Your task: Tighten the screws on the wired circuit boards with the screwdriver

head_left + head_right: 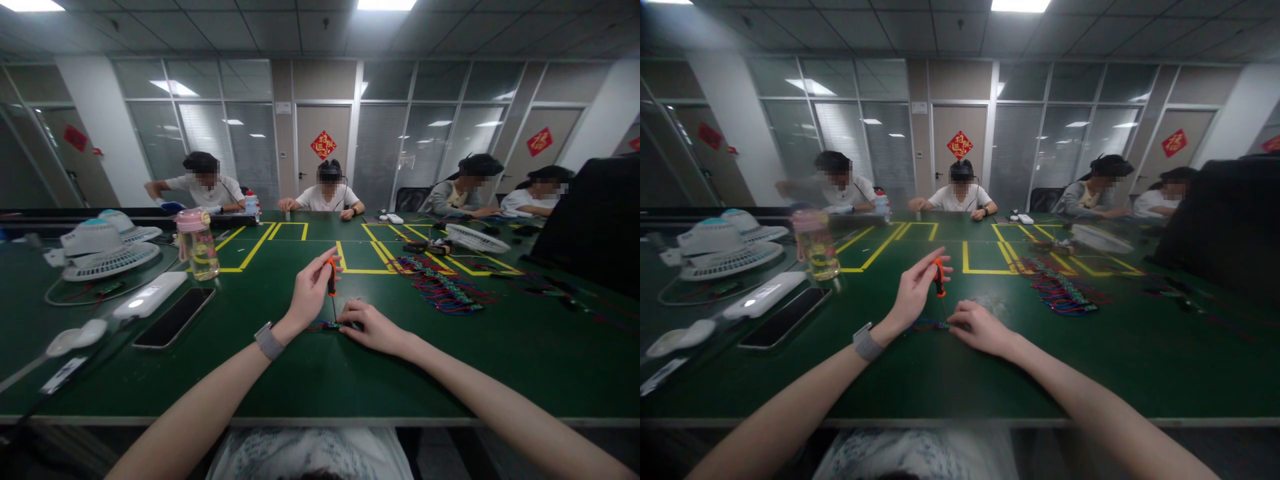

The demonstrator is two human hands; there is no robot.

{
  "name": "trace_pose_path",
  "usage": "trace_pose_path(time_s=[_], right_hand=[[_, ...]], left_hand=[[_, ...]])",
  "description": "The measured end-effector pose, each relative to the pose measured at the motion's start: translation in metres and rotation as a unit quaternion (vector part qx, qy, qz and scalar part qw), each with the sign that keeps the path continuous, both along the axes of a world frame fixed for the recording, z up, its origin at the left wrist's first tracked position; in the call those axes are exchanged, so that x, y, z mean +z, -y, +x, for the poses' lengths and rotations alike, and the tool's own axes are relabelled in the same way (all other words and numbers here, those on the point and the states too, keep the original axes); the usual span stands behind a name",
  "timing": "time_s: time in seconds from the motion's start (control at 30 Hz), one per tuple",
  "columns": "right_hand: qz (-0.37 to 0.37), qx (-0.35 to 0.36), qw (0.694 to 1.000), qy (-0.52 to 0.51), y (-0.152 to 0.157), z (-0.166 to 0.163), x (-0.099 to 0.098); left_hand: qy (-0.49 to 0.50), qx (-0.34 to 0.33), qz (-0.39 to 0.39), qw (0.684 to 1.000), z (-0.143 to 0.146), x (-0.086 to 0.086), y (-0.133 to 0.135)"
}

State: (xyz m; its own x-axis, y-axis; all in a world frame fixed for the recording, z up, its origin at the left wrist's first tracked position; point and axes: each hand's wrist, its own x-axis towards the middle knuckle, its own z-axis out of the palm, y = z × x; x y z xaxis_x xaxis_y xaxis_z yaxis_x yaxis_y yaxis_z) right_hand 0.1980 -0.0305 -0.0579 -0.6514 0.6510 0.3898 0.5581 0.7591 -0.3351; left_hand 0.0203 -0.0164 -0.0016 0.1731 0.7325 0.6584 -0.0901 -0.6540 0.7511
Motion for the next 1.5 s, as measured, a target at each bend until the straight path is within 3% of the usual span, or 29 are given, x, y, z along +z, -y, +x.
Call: trace_pose_path(time_s=[0.07, 0.23, 0.47, 0.7, 0.93, 1.13, 1.37, 1.5], right_hand=[[0.001, -0.002, 1.000, 0.000, 0.0000, 0.0001, 0.0000], [0.004, -0.001, 1.000, 0.000, -0.0002, 0.0004, -0.0006], [0.001, -0.003, 1.000, 0.000, 0.0000, -0.0001, -0.0003], [0.004, -0.004, 1.000, -0.004, -0.0008, 0.0005, -0.0017], [0.001, -0.004, 1.000, 0.001, -0.0004, 0.0005, -0.0015], [0.002, -0.006, 1.000, 0.002, -0.0004, -0.0004, -0.0015], [0.002, -0.008, 1.000, 0.006, 0.0009, -0.0003, 0.0003], [0.002, -0.010, 1.000, 0.009, 0.0018, -0.0005, 0.0013]], left_hand=[[0.002, 0.004, -0.007, 1.000, -0.0001, -0.0005, -0.0005], [-0.033, 0.088, 0.060, 0.994, -0.0030, 0.0013, 0.0007], [0.010, 0.003, 0.003, 1.000, -0.0008, 0.0010, 0.0002], [-0.027, 0.100, 0.066, 0.992, -0.0032, 0.0012, 0.0012], [0.005, 0.006, 0.013, 1.000, -0.0004, 0.0020, 0.0018], [-0.041, 0.080, 0.055, 0.994, -0.0022, 0.0020, 0.0027], [-0.004, -0.002, 0.021, 1.000, -0.0005, 0.0014, 0.0023], [-0.019, 0.068, 0.050, 0.996, -0.0011, 0.0008, 0.0018]])
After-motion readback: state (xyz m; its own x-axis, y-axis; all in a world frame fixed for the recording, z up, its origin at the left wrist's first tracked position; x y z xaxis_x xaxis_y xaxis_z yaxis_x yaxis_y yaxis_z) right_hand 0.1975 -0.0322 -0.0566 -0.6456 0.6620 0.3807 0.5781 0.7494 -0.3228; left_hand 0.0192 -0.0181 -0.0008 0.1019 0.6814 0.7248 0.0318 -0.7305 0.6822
